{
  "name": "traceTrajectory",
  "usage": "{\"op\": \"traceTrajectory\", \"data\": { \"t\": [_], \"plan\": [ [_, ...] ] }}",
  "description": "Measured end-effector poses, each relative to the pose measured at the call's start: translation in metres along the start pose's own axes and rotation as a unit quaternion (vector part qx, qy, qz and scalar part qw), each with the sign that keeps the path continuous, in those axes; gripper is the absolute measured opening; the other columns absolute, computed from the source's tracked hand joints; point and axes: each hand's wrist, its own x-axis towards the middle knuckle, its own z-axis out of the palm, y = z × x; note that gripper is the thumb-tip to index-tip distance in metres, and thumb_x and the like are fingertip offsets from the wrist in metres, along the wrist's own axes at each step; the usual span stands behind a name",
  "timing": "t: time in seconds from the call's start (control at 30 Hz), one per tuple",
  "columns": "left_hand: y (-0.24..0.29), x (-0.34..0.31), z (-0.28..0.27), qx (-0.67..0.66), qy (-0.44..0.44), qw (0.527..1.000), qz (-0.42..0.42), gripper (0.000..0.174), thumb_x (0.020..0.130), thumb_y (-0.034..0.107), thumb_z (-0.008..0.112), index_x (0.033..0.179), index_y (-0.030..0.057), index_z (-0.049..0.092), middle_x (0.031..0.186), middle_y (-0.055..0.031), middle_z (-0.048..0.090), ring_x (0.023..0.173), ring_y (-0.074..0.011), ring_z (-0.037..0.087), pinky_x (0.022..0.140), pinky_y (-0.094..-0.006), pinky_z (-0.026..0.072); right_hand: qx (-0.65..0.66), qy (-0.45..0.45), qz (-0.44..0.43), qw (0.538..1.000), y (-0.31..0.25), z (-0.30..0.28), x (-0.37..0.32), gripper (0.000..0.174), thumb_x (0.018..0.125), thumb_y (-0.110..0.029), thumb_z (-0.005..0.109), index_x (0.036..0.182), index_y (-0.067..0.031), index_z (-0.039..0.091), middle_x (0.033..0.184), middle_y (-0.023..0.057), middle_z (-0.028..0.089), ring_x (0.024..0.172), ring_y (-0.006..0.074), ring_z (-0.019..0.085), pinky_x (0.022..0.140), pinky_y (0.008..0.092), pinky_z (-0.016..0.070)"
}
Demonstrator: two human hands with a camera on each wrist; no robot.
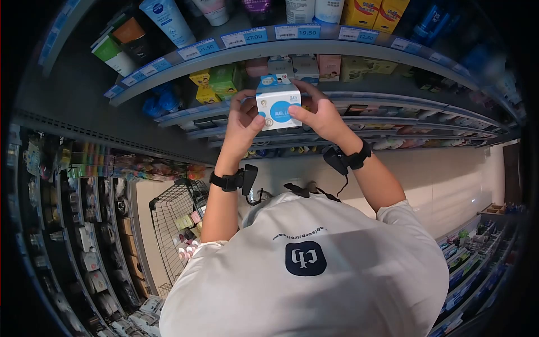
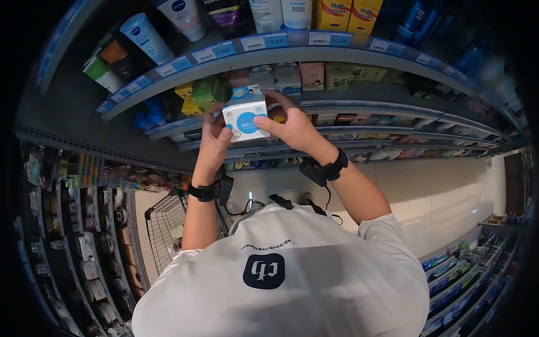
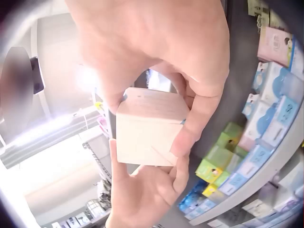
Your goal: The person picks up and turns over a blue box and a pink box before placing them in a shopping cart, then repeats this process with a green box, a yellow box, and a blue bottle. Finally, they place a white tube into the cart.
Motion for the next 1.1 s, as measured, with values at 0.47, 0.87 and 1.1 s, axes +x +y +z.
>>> {"op": "traceTrajectory", "data": {
  "t": [0.47,0.87,1.1],
  "plan": [
    [0.084,-0.016,0.053,0.084,0.186,0.974,0.101,0.057,0.091,0.032,0.067,0.132,0.004,0.038,0.107,-0.0129,0.057,0.1,-0.0159,0.056,0.085,-0.0292,0.0483,0.189,-0.082,-0.062,0.977,-0.06,0.031,0.019,0.044,0.101,-0.036,0.05,0.121,0.0034,0.052,0.107,0.0087,0.063,0.093,0.013,0.062,0.081,0.0281,0.0515],
    [0.086,-0.055,0.043,0.043,0.176,0.98,0.082,0.054,0.093,0.036,0.065,0.129,0.0018,0.042,0.109,-0.0143,0.06,0.103,-0.0173,0.06,0.084,-0.0304,0.0537,0.213,-0.061,-0.037,0.974,-0.059,0.062,-0.017,0.067,0.098,-0.031,0.054,0.147,0.006,0.029,0.132,0.0131,0.053,0.111,0.0165,0.059,0.085,0.0322,0.0553],
    [0.076,-0.063,0.024,0.207,0.143,0.966,0.058,0.065,0.091,0.032,0.07,0.134,-0.0027,0.037,0.124,-0.0172,0.052,0.109,-0.0207,0.058,0.085,-0.0306,0.0535,0.034,0.106,-0.112,0.987,-0.053,0.092,-0.026,0.072,0.092,-0.026,0.067,0.146,0.0078,0.031,0.131,0.0148,0.051,0.112,0.0179,0.057,0.084,0.0309,0.0548]
  ]
}}
